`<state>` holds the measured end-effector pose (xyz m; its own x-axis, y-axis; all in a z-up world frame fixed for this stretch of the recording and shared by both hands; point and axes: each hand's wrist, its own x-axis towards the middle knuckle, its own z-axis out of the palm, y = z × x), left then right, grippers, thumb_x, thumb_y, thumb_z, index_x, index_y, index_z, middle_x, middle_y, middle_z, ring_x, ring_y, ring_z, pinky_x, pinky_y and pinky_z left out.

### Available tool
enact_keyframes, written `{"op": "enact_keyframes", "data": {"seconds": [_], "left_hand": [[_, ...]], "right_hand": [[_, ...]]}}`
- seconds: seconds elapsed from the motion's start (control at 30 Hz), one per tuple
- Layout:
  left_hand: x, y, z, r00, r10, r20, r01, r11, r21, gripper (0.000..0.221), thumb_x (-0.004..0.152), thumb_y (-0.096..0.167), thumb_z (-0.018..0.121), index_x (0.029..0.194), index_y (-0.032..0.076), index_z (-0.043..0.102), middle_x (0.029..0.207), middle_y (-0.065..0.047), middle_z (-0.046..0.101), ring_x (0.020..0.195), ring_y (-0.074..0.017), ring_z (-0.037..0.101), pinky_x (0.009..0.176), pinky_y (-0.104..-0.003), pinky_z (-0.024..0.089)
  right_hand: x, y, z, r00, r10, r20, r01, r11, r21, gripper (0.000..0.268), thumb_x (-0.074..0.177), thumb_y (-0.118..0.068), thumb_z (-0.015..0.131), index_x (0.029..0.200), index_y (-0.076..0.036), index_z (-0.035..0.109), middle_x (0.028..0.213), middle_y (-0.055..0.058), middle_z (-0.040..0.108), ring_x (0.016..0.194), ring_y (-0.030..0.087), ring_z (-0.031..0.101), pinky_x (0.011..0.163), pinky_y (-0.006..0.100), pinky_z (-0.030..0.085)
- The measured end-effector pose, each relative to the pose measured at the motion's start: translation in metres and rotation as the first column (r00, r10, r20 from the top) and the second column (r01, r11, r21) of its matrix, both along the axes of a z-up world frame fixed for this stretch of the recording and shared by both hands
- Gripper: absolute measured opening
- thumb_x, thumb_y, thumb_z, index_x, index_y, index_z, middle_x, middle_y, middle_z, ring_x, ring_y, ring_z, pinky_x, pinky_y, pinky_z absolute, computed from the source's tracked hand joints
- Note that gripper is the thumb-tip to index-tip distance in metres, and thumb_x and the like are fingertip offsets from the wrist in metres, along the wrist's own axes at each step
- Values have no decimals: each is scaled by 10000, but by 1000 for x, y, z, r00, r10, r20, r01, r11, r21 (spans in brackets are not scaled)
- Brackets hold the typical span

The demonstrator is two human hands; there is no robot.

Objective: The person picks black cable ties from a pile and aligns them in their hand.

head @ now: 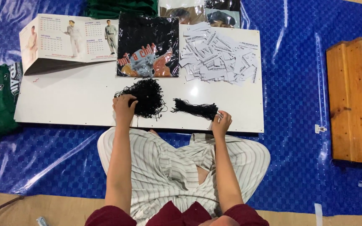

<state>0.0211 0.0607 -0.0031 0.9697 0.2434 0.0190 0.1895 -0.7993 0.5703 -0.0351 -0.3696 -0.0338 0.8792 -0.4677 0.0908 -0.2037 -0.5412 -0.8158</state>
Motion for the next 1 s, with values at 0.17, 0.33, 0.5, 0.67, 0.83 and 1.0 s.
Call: {"op": "enact_keyframes", "data": {"seconds": [0.17, 0.33, 0.5, 0.67, 0.83, 1.0], "left_hand": [[-11, -18, 36, 867, 131, 480, 24, 952, -304, 128, 966, 227, 773, 1076, 206, 712, 1043, 56, 673, 1051, -175, 625, 907, -342, 515], [-26, -51, 35, 743, 113, 660, 176, 918, -355, 106, 984, 69, 746, 1037, 147, 697, 985, -6, 679, 924, -146, 674, 814, -281, 580], [-51, -116, 2, 723, -307, 619, 479, 868, -130, 272, 753, 142, 866, 991, 252, 795, 878, 57, 770, 900, -182, 688, 891, -311, 495], [-58, -147, -33, 684, -518, 513, 645, 759, -95, 81, 902, 294, 771, 951, 229, 765, 825, 15, 742, 888, -221, 651, 839, -364, 485], [-63, -143, -20, 654, -599, 461, 710, 697, -102, 91, 949, 268, 727, 969, 179, 727, 831, 1, 719, 901, -235, 656, 829, -372, 502], [-61, -147, -17, 640, -636, 432, 727, 683, -72, 77, 975, 205, 690, 1021, 151, 721, 884, -32, 729, 894, -259, 666, 807, -391, 510]], "right_hand": [[0, -3, -5, 1000, -1, 4, 1, 999, 33, 184, 990, -45, 569, 1143, -142, 537, 1186, 89, 437, 1151, 323, 424, 973, 412, 451], [-1, -3, 6, 1000, -19, 11, 18, 995, 101, 219, 969, -40, 553, 1175, -113, 540, 1195, 130, 464, 1158, 363, 446, 985, 450, 457], [-7, 22, 40, 923, 180, 339, -65, 944, -322, 136, 972, -28, 594, 1074, -117, 587, 1063, 82, 571, 1018, 300, 565, 951, 435, 465], [-37, 85, 37, 889, 365, 276, -387, 922, 29, 130, 954, -134, 714, 1052, -61, 667, 999, 147, 681, 938, 335, 676, 793, 407, 570], [-47, 116, 43, 861, 438, 257, -485, 859, 162, 100, 952, -100, 732, 1045, -65, 744, 944, 66, 701, 839, 238, 730, 706, 308, 620], [-43, 108, 40, 920, 336, 204, -380, 892, 244, 31, 953, -104, 736, 966, -92, 762, 836, 40, 710, 786, 170, 745, 672, 287, 619]]}}
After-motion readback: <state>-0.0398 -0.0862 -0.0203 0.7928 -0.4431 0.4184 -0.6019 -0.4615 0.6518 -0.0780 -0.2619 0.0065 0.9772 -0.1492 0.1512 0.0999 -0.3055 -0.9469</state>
